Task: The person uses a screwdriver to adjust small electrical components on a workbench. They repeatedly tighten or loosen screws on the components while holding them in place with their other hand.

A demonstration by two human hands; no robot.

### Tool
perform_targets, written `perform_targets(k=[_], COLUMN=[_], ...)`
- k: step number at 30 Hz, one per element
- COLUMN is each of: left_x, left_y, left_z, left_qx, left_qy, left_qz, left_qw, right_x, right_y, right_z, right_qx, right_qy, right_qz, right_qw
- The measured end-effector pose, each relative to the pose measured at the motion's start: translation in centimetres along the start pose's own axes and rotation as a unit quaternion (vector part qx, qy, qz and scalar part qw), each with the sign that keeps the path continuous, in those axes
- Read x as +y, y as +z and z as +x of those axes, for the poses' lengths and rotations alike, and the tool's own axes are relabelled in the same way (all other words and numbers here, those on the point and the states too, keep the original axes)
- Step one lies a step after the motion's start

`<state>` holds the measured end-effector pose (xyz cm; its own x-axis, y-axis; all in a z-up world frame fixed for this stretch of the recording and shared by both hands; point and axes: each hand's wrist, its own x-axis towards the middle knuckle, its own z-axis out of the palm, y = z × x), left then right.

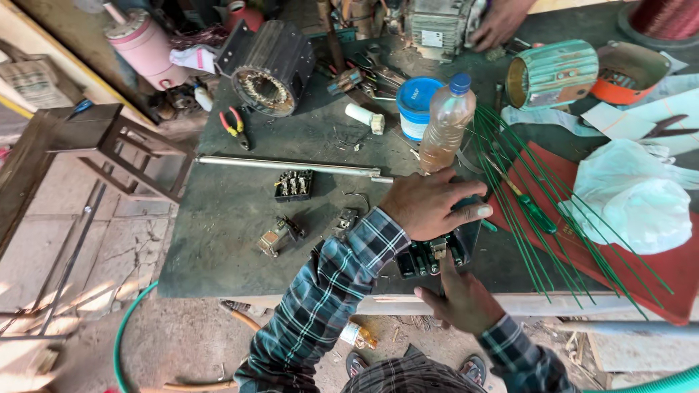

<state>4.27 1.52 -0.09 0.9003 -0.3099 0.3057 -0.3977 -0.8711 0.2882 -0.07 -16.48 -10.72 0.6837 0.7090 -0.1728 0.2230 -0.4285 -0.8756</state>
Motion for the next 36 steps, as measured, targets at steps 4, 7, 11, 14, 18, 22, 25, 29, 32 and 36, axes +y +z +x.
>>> perform_targets(k=[4,7,11,14,18,22,25,29,32,36], left_x=[0.1,-0.3,-0.4,0.0,0.0,0.5,0.5,0.7,0.8,0.9], left_y=[0.5,0.4,0.8,1.1,0.9,1.4,1.1,1.2,0.8,0.9], left_z=[0.0,0.5,0.4,0.5,0.3,0.2,0.6,-0.1,-0.1,-0.2], left_qx=[0.011,0.016,0.020,0.020,0.037,-0.001,0.032,0.010,0.015,0.004], left_qy=[0.006,0.007,-0.001,0.007,-0.005,-0.015,-0.024,-0.030,-0.016,-0.026], left_qz=[-0.004,-0.013,-0.001,-0.011,0.010,-0.011,0.040,0.022,0.002,0.014], left_qw=[1.000,1.000,1.000,1.000,0.999,1.000,0.998,0.999,1.000,1.000], right_x=[-1.1,-1.3,-0.8,-0.7,-0.8,-0.5,-0.6,-0.4,-0.6,-0.5], right_y=[-0.2,-0.7,-0.4,-0.5,-0.6,-0.5,-0.6,-0.4,-0.5,-0.3], right_z=[-0.3,0.0,0.1,-0.3,0.1,0.0,0.1,-0.2,-0.1,0.0], right_qx=[0.009,0.018,0.005,0.015,0.006,-0.003,0.005,-0.011,-0.009,-0.022], right_qy=[-0.002,-0.004,0.017,-0.014,0.011,0.039,0.010,0.012,0.041,-0.099], right_qz=[-0.023,-0.036,0.000,-0.056,-0.027,-0.012,-0.045,-0.005,-0.027,-0.006], right_qw=[1.000,0.999,1.000,0.998,1.000,0.999,0.999,1.000,0.999,0.995])
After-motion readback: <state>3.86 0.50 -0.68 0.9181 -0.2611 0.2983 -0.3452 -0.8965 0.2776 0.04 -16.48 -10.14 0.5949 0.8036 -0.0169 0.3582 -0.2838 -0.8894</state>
